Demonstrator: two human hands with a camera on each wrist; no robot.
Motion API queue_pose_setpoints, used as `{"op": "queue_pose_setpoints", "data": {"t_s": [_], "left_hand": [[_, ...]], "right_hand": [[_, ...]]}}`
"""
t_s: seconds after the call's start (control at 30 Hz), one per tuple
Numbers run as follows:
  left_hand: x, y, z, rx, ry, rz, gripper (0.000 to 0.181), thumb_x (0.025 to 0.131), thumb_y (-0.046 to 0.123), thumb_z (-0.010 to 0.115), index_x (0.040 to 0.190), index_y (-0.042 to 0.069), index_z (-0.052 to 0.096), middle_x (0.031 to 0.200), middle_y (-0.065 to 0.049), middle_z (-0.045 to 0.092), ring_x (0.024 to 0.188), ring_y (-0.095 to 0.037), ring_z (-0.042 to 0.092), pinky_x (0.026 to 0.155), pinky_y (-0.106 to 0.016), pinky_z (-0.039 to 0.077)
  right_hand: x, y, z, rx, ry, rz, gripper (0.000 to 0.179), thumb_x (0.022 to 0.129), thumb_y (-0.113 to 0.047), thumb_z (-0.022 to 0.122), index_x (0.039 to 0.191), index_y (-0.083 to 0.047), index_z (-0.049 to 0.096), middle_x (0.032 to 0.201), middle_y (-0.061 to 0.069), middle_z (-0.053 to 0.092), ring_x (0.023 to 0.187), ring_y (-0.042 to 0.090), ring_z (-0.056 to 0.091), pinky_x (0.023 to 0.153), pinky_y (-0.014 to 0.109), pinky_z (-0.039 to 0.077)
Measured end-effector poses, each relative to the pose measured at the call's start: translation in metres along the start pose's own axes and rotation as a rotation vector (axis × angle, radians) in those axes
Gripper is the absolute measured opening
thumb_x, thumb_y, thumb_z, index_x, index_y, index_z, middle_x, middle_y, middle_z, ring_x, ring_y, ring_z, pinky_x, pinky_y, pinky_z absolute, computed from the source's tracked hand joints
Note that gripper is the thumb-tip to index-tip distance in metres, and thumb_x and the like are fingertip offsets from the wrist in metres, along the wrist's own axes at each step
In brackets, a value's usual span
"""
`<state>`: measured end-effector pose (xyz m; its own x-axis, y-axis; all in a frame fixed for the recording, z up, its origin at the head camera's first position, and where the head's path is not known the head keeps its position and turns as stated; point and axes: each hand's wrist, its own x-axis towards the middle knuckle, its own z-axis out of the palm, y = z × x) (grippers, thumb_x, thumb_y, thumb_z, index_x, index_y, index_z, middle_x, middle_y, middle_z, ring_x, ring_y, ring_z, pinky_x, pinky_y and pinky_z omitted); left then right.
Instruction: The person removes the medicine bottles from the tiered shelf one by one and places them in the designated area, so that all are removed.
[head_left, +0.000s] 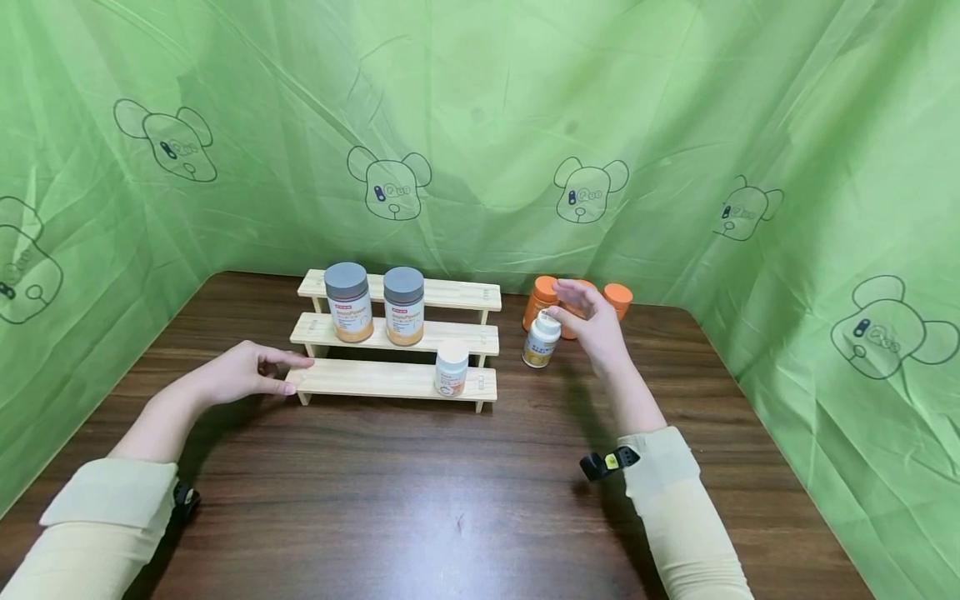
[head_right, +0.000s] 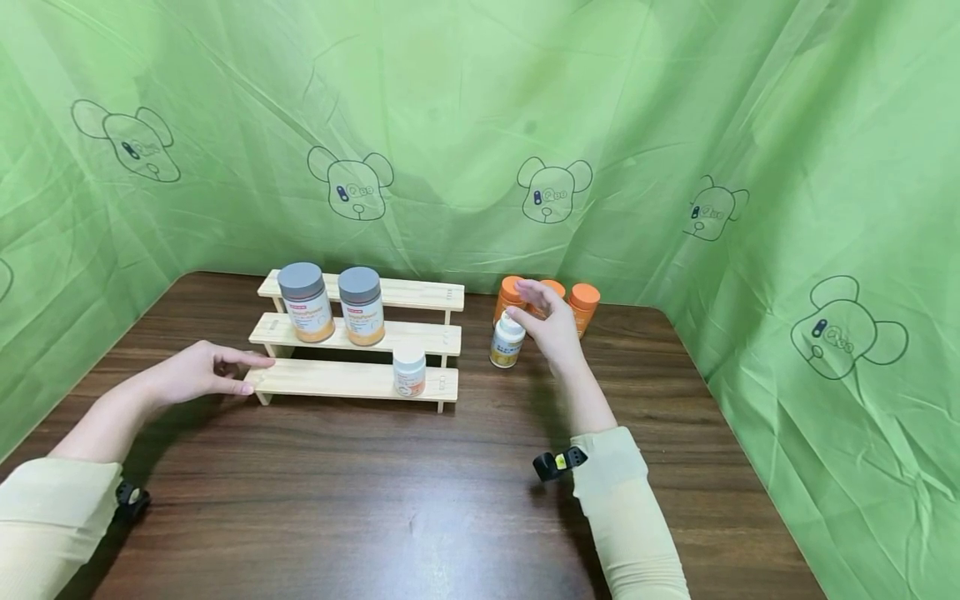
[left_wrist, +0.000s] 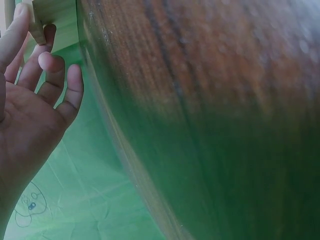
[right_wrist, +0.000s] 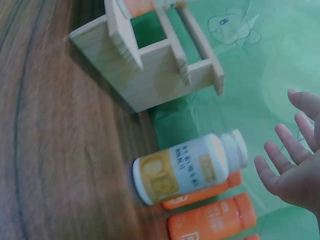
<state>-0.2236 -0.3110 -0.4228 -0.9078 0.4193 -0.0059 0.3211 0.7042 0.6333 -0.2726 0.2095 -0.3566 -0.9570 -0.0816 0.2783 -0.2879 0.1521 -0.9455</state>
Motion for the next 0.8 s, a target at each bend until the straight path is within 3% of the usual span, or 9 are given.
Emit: {"op": "queue_pose_setpoints", "data": {"t_s": [0.27,0.5,0.8], "left_hand": [[0.000,0.001,0.000,-0.001,0.001,-0.006,0.049,0.075,0.034,0.078,0.120,0.019,0.067,0.113,-0.002,0.066,0.082,-0.012,0.051,0.072,-0.023,0.039],[0.001,-0.001,0.000,0.006,0.000,-0.007,0.049,0.074,0.036,0.078,0.120,0.021,0.067,0.112,-0.001,0.066,0.082,-0.012,0.051,0.073,-0.023,0.039],[0.000,-0.003,0.000,-0.013,-0.010,-0.008,0.050,0.075,0.037,0.077,0.121,0.021,0.067,0.102,-0.001,0.064,0.066,-0.007,0.045,0.069,-0.023,0.038]], "right_hand": [[0.002,-0.017,0.007,0.036,-0.025,-0.021,0.047,0.085,-0.014,0.071,0.128,-0.010,0.055,0.133,0.012,0.054,0.123,0.023,0.049,0.102,0.040,0.036],[-0.001,-0.038,0.019,0.075,-0.057,-0.045,0.049,0.084,-0.014,0.071,0.130,-0.009,0.054,0.132,0.007,0.056,0.126,0.028,0.046,0.100,0.038,0.038],[-0.002,-0.061,0.041,0.131,-0.094,-0.094,0.048,0.083,-0.010,0.072,0.129,-0.012,0.055,0.131,0.004,0.057,0.125,0.026,0.047,0.100,0.038,0.040]]}}
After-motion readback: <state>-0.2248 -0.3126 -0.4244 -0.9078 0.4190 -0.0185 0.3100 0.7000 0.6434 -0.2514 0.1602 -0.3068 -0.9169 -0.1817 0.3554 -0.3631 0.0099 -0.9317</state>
